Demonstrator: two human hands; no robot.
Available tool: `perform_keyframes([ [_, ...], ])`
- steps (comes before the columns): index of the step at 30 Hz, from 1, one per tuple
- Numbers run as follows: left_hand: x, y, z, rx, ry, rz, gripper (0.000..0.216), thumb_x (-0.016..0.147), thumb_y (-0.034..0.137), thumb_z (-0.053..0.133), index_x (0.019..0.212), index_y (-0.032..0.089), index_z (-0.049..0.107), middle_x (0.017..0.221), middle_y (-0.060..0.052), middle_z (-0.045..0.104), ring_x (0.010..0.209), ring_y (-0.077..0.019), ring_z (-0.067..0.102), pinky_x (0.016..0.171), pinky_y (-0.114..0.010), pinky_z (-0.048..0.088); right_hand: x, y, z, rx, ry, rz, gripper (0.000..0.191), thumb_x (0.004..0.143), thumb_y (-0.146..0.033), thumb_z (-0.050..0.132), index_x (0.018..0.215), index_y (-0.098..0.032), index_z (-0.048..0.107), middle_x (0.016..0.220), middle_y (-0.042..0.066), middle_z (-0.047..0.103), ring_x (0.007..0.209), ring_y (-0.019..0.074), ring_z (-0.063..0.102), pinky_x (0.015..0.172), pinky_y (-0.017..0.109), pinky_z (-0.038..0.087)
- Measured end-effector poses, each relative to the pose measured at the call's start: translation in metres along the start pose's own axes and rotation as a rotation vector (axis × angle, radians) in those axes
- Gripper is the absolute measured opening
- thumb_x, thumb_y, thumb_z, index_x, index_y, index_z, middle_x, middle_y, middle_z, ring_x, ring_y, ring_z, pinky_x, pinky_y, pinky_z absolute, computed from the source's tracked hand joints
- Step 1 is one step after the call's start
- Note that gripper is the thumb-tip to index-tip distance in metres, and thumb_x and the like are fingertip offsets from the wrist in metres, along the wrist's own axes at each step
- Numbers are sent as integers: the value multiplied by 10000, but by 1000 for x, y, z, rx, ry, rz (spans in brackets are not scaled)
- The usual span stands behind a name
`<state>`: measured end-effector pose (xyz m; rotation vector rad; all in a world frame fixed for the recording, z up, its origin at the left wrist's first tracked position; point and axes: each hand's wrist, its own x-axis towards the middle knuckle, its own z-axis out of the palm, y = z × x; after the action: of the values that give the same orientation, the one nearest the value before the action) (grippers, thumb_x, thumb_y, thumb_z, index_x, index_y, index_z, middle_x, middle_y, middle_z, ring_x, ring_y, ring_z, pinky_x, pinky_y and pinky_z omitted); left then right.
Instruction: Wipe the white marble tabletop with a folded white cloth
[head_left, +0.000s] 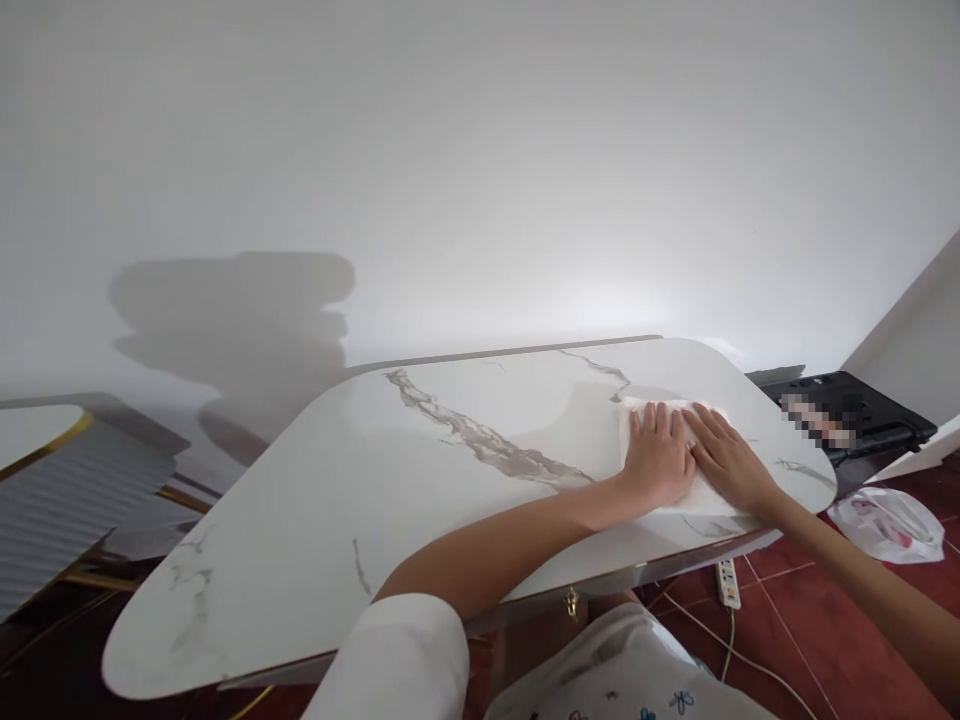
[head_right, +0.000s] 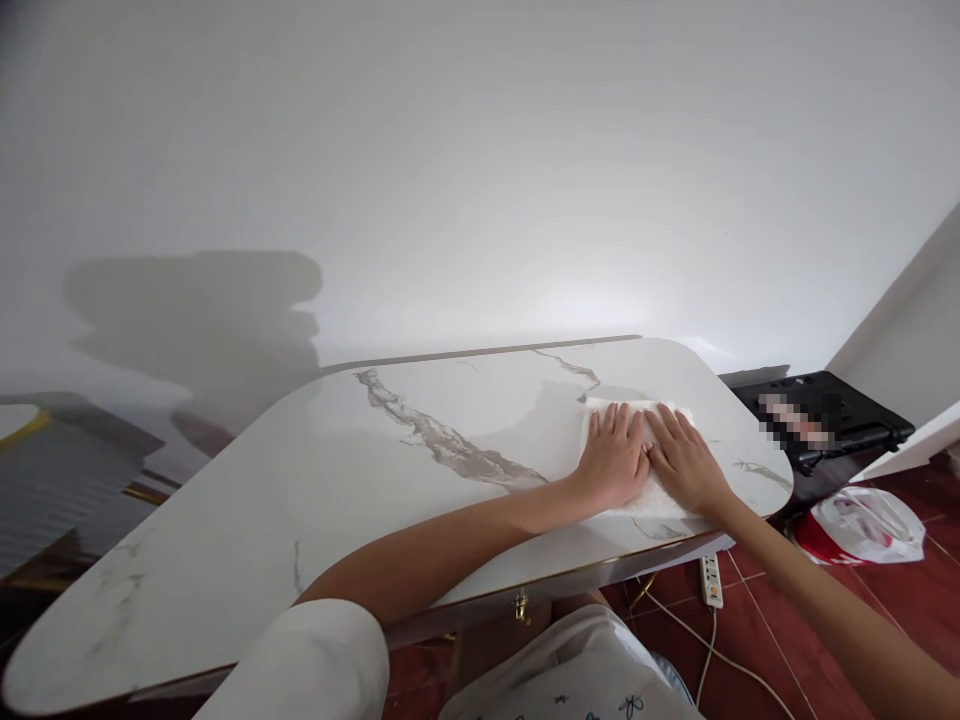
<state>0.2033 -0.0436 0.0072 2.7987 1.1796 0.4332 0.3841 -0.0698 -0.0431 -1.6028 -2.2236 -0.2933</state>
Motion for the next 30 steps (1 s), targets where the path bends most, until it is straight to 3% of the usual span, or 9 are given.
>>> perform_keyframes([
  [5,-19,12,0,7,18,40,576,981,328,325,1486,52,347,1560,-230,355,1468,-390,278,1178,-614,236,-27,-15,-7,-1,16,47,604,1022,-337,274,1605,-278,128,1614,70,328,1496,279,260,1163,599,338],
  [9,-26,21,-3,4,-10,77,602,982,332,329,1479,-8,342,1549,-276,342,1459,-420,278,1173,-634,237,-42,-20,-11,-5,54,83,616,1028,-347,283,1609,-285,88,1626,68,299,1499,272,252,1168,589,345],
  [18,10,47,10,-13,12,134,582,987,348,336,1466,18,362,1539,-244,377,1436,-379,331,1163,-602,268,-52,24,-26,-2,43,122,559,1035,-368,270,1581,-249,246,1564,83,424,1472,270,326,1179,566,336],
  [24,25,35,13,-42,8,152,557,985,332,330,1455,36,379,1533,-221,390,1430,-356,332,1177,-567,252,-42,35,-13,-72,22,195,574,1014,-367,292,1580,-279,244,1579,83,399,1462,297,344,1143,584,364],
  [30,49,10,14,-47,20,72,539,984,329,341,1457,74,389,1537,-189,396,1435,-324,327,1193,-536,233,1,46,0,-48,-16,191,555,1011,-358,246,1542,-222,330,1565,133,408,1465,306,333,1126,572,377],
])
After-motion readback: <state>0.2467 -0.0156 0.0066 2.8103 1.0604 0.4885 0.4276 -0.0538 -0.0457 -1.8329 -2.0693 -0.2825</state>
